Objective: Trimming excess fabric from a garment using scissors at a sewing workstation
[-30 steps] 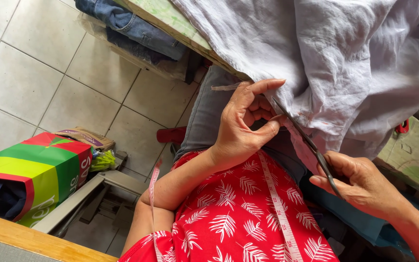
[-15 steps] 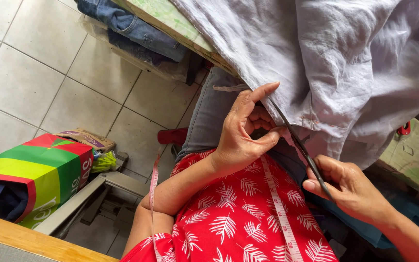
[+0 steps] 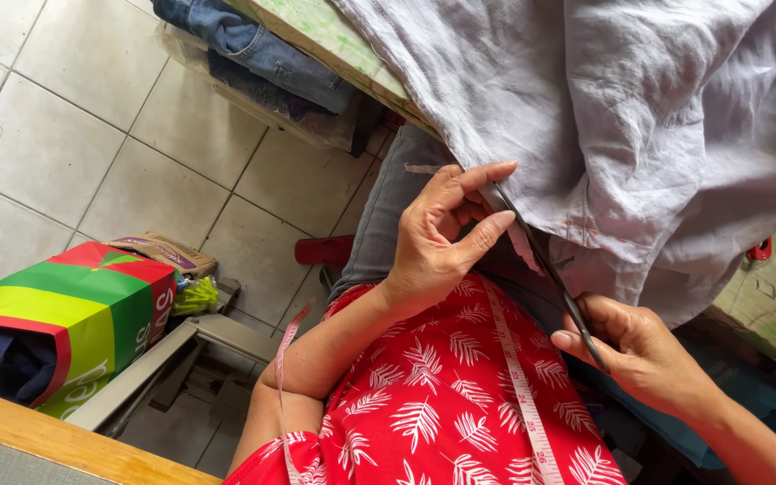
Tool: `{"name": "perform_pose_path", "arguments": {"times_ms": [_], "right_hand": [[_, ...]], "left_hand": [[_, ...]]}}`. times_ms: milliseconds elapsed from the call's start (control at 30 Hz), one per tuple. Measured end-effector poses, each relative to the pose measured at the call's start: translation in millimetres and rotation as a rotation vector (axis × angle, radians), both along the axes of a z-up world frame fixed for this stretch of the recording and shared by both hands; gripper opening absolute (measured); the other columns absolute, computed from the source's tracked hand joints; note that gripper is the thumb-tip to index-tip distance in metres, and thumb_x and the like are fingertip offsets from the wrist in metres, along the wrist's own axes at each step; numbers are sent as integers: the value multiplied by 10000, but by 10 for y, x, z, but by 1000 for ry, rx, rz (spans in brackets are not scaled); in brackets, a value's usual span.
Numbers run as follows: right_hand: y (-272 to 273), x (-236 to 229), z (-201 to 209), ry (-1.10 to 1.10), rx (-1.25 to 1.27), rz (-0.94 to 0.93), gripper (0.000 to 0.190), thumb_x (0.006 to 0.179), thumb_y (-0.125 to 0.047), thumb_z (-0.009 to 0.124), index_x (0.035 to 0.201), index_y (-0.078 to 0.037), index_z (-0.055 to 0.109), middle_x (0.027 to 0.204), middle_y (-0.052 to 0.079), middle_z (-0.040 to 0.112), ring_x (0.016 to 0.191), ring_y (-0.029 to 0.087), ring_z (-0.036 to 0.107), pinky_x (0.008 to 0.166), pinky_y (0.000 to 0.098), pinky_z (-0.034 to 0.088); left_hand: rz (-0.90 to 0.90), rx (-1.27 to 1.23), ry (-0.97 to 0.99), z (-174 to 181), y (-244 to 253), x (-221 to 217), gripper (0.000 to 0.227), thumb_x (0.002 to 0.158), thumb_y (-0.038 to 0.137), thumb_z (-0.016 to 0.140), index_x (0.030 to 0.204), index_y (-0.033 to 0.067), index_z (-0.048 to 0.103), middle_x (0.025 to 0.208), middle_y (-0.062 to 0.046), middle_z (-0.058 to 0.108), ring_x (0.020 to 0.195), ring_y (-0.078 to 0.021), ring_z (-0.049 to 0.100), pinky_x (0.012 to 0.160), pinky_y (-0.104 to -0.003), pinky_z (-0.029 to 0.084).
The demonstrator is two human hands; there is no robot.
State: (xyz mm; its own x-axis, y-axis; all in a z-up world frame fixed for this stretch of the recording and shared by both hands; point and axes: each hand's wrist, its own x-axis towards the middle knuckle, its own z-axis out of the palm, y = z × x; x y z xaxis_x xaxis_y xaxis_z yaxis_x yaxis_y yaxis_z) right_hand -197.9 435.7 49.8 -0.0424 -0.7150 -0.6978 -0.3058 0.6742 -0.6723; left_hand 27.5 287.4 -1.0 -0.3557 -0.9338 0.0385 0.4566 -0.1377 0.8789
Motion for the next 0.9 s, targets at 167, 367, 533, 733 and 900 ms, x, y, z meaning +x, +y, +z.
{"name": "perform_pose_path", "arguments": {"times_ms": [167, 367, 533, 733, 900], "right_hand": [[-100, 110, 30, -38, 3, -23, 313, 952, -179, 762, 751, -72, 548, 697, -23, 398, 624, 93, 334, 521, 296, 269], [-165, 158, 43, -71, 3, -40, 325, 942, -185, 763, 745, -78, 527, 712, -11, 394, 638, 105, 335, 549, 296, 263], [-92, 88, -24, -154, 23, -38, 409, 941, -139, 776, 695, -116, 450, 674, -37, 337, 607, 97, 276, 514, 305, 208], [-3, 29, -64, 8, 26, 16, 360, 913, -137, 818, 705, -81, 530, 697, -30, 371, 617, 99, 315, 506, 309, 251], [-40, 84, -23, 65, 32, 19, 337, 921, -156, 808, 715, -77, 554, 685, -25, 380, 611, 103, 316, 512, 303, 251]], "left_hand": [[0, -19, -39, 13, -44, 45, 463, 969, -8, 739, 1407, 59, 605, 1133, -19, 502, 886, -53, 582, 874, -188, 608], [-54, 4, -31, 0, -38, 79, 734, 914, -84, 778, 1552, 72, 451, 1452, -56, 474, 866, -75, 610, 889, -202, 610], [-79, 12, -10, 11, -23, 91, 727, 905, -115, 760, 1545, 45, 454, 1363, -49, 471, 886, -80, 633, 898, -207, 617], [-76, -9, -64, -16, 48, 141, 623, 923, -62, 724, 1497, 54, 511, 1373, -44, 503, 849, -67, 617, 837, -192, 595], [-7, -43, -77, -100, -21, 123, 455, 982, -29, 685, 1419, 74, 610, 1088, -6, 481, 924, -68, 537, 855, -181, 570]]}}
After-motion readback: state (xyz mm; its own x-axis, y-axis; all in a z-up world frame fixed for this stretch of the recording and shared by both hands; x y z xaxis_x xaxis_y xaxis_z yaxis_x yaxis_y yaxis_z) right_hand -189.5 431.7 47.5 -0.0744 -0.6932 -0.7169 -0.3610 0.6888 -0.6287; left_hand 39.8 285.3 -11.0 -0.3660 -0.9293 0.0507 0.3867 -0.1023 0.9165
